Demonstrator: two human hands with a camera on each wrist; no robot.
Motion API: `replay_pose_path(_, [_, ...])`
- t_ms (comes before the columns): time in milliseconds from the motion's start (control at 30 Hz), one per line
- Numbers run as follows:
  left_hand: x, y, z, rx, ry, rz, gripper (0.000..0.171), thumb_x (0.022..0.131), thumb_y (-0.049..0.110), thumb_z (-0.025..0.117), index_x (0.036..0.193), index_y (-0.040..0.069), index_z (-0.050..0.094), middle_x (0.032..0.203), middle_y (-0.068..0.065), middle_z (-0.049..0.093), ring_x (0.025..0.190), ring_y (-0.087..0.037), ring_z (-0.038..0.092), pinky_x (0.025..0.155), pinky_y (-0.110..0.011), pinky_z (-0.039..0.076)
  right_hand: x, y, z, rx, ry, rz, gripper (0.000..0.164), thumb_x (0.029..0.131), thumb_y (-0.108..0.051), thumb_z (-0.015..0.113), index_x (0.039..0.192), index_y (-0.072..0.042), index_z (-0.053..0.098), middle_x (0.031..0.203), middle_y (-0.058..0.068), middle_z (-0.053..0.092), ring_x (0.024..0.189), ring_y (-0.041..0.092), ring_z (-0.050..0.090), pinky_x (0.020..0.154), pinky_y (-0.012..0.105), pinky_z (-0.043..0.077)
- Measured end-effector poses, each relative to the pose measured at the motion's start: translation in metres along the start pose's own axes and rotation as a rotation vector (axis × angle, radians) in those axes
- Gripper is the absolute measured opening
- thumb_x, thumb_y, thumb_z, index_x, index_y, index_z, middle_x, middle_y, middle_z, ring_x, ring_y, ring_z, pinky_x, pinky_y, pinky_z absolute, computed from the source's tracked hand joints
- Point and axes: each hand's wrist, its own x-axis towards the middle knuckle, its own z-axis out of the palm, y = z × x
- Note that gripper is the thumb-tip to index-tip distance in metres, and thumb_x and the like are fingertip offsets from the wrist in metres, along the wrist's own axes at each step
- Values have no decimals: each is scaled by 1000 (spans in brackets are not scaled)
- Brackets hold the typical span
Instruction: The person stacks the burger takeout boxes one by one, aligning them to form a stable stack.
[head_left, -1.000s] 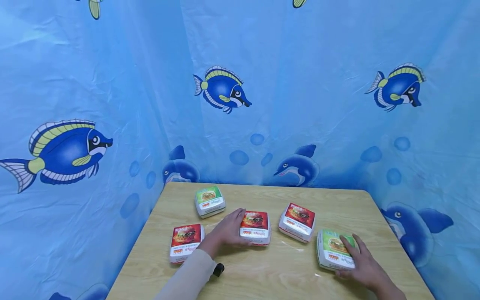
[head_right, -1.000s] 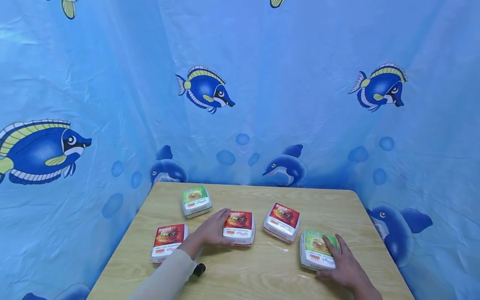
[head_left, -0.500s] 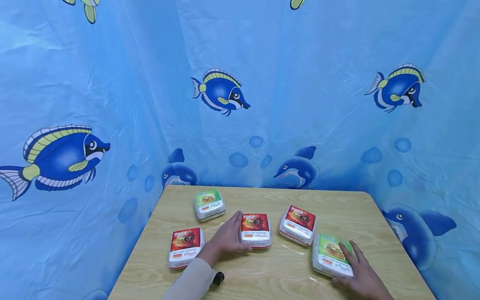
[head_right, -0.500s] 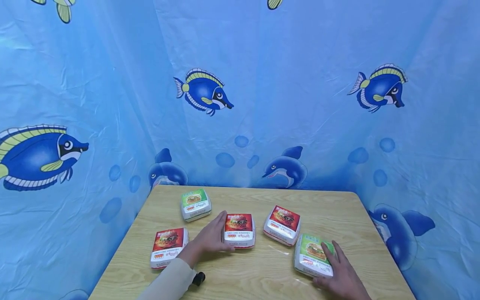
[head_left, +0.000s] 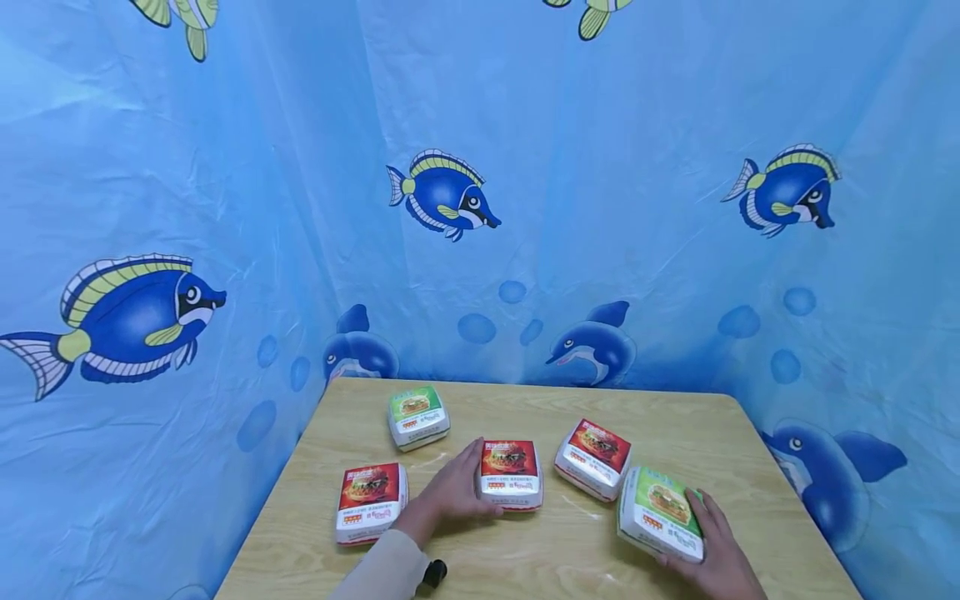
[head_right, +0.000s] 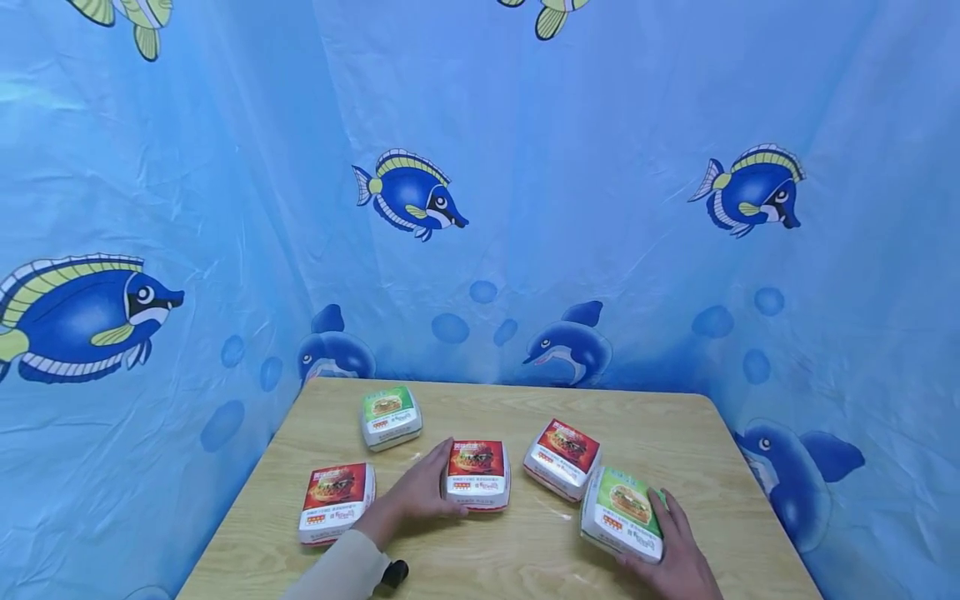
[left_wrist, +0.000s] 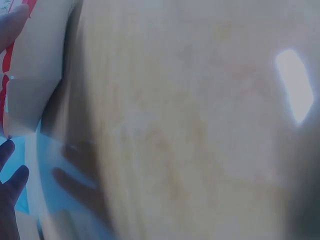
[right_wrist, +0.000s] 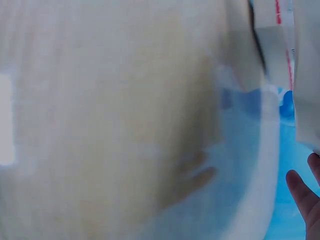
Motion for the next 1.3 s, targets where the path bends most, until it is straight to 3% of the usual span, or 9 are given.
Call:
replay_pose_path(200, [-7, 0, 8, -25, 12, 30, 132, 59, 83, 67, 158, 20, 8, 162, 2, 14, 144, -24, 22, 110, -47, 29, -2, -16, -10, 45, 83, -56, 138, 64, -66, 79, 155, -4, -4, 150, 34, 12, 129, 59, 23, 95, 73, 28])
replay_pose_path(533, [-6, 5, 9, -67, 66, 71, 132, 59, 81, 70, 158, 16, 11, 161, 0, 17, 143, -26, 25, 109, -49, 31, 16, -33, -24, 82, 127, -176, 129, 66, -58, 83, 157, -10, 7, 155, 27, 15, 134, 54, 23, 95, 73, 29])
replay_pose_path(867, [-15, 4, 12, -77, 45, 63, 129, 62, 76, 73, 158, 17, 10, 161, -2, 16, 143, -26, 24, 109, -47, 31, 20, -50, -10, 115, 101, -211, 122, 66, -60, 82, 156, -10, 17, 155, 24, 18, 133, 53, 27, 94, 71, 34])
replay_pose_path(1300, [-14, 8, 9, -90, 15, 30, 129, 61, 73, 76, 158, 19, 9, 162, 0, 14, 143, -26, 23, 109, -48, 31, 34, -80, 7, 155, 96, -302, 119, 63, -62, 83, 155, -14, 24, 157, 17, 19, 132, 47, 34, 92, 66, 39])
